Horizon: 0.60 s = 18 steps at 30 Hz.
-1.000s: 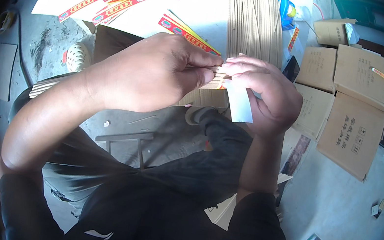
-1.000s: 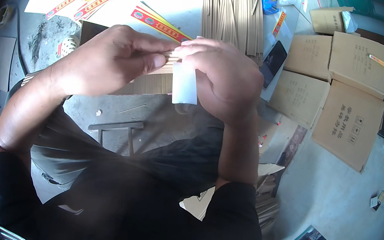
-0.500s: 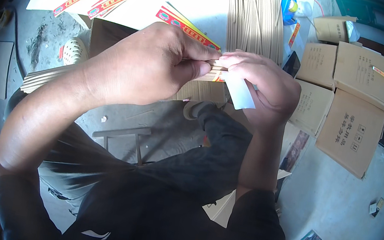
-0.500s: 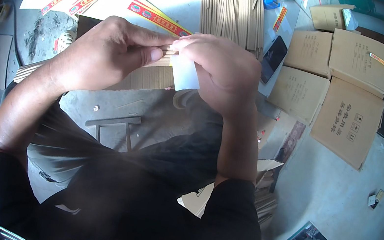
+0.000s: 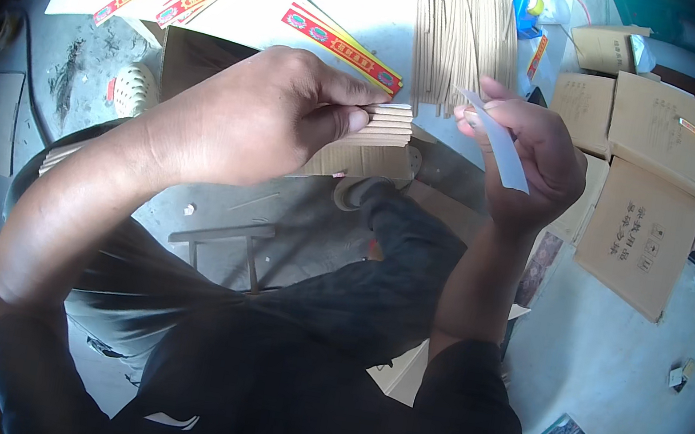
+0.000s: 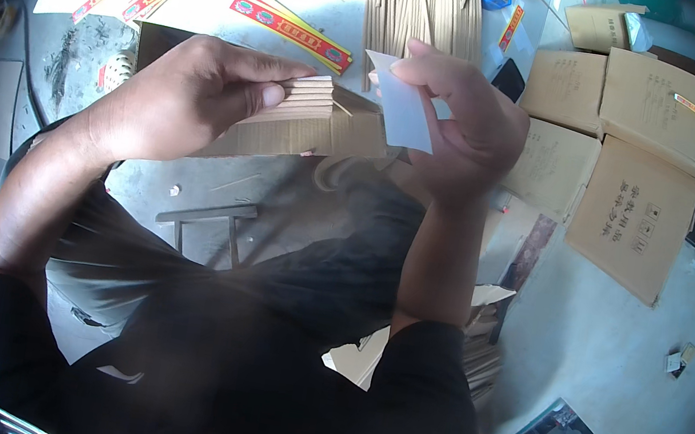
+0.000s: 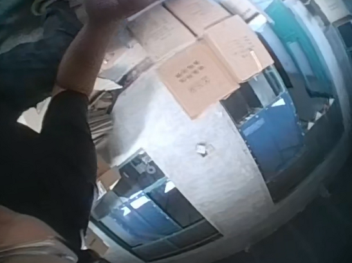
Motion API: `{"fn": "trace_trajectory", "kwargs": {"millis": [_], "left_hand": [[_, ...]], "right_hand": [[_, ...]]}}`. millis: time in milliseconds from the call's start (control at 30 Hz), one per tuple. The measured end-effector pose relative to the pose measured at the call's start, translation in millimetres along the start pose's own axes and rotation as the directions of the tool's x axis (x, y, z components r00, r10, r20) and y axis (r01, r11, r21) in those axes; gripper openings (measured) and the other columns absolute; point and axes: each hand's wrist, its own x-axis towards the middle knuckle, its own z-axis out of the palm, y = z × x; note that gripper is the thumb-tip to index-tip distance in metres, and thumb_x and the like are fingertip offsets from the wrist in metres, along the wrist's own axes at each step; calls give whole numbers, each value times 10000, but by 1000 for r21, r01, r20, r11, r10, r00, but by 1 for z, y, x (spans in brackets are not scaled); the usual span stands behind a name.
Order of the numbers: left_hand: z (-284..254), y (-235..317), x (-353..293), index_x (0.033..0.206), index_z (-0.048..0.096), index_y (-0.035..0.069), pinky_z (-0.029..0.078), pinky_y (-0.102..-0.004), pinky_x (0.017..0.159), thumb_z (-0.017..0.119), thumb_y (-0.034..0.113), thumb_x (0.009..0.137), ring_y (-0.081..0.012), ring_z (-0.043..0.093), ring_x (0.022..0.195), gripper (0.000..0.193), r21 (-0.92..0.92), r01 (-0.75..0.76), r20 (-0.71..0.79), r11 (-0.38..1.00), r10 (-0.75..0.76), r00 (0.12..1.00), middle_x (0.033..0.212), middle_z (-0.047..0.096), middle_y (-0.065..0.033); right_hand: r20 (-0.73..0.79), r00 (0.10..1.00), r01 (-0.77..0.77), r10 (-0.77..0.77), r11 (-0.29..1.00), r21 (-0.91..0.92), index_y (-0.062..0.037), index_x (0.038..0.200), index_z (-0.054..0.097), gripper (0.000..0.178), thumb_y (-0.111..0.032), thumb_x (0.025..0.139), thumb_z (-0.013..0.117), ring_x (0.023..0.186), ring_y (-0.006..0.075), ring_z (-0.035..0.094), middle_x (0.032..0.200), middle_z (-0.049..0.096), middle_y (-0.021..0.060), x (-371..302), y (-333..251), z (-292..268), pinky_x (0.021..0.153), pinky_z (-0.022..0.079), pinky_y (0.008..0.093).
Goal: The person gathers bundles of thin wooden sticks, aligns them, and wraps the ends with decorative paper strips. The person secures the bundles with rubber bands and places the finished bundles on the table.
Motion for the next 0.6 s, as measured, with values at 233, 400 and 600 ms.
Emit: {"fn": "trace_trajectory", "kwargs": {"millis": [233,400,600], "left_hand": [[-29,14,8,1365,657,33,462,-219,589,588,201,1076,-54,546,641,341,-369,199,41,908,-198,979,809,654,-8],[-50,19,7,1392,639,46,476,-203,593,603,229,1070,-58,584,669,372,-532,165,-1,831,-195,981,871,700,-25],[-49,18,9,1420,617,55,509,-201,619,607,238,1064,-58,615,696,401,-535,188,58,824,-185,981,919,731,-47]], "right_hand": [[176,911,-392,374,916,83,24,925,724,93,-18,854,767,725,137,697,840,747,93,6,2,-10,705,556,276],[534,737,-496,415,868,10,58,988,719,174,-49,860,767,1012,150,675,1205,705,125,8,8,-9,841,531,293],[126,961,-276,246,867,415,64,1019,719,208,-37,857,803,981,175,718,1150,728,151,4,4,31,811,572,282]]}}
